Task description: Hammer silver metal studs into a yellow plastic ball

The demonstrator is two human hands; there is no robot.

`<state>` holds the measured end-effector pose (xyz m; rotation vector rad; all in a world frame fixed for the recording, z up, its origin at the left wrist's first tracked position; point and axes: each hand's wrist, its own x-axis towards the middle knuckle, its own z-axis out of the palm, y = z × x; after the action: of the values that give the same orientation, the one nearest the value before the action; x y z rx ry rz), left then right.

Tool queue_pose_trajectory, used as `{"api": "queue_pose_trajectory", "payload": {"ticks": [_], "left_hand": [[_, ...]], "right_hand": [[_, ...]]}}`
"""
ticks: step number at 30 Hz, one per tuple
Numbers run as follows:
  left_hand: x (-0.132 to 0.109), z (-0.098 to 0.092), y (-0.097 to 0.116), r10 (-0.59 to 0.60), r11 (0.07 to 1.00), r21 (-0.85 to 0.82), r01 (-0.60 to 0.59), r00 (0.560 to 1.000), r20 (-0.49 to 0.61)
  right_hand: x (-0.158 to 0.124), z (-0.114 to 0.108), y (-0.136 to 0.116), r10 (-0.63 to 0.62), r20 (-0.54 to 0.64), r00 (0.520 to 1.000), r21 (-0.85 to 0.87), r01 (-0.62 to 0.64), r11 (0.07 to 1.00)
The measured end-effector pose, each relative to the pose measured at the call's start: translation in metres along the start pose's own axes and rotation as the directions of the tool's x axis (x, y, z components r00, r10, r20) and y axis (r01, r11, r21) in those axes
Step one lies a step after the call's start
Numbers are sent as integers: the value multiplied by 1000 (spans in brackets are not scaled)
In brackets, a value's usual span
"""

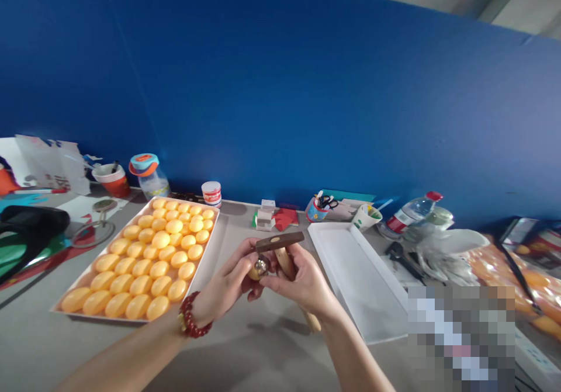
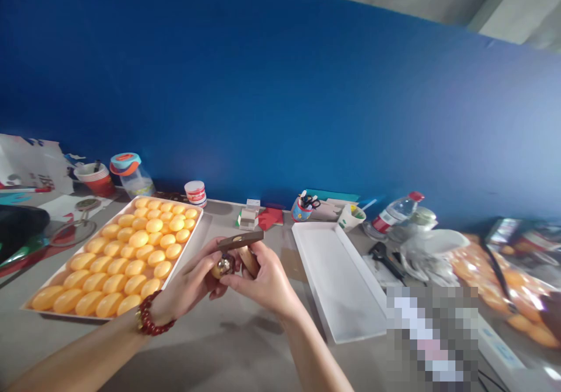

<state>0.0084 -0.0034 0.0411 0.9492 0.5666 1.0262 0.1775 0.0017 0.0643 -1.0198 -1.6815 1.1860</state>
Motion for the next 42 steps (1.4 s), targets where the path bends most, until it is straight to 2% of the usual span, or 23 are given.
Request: {"api": "queue_pose_trajectory", "payload": {"ticks": [5,9,16,20,22,27,36,39,42], "left_hand": [[-1,0,-1,5,1000,-8,-5,1000,2],[-2,0,1,3,1000,-16,-2,1000,26],[-2,-1,-2,66,997,-35,-63,996,65],[-2,-2,-2,91,995,34,-96,986,137],[-3,-2,-2,84,994,61,-93,987,139],[-5,-2,-3,93,993,62,-100,989,111],[-7,-3,-3,34,999,31,-35,999,42],[-8,-3,-6,39,998,56,-39,999,1],[-6,-3,-5,59,994,98,-57,998,-14]], "right_hand": [[0,6,-1,18,-60,998,-68,-22,997],[-2,11,-1,18,-94,995,-9,-18,1000],[-3,14,-3,26,-32,999,221,-18,975],[-3,16,1,30,45,999,345,-44,937],[-3,17,4,33,73,997,385,-59,921],[-1,14,9,51,6,999,286,-51,957],[-2,13,4,-63,-121,991,7,65,998],[-1,15,6,-6,-92,996,98,15,995],[1,19,6,59,20,998,279,-63,958]]}}
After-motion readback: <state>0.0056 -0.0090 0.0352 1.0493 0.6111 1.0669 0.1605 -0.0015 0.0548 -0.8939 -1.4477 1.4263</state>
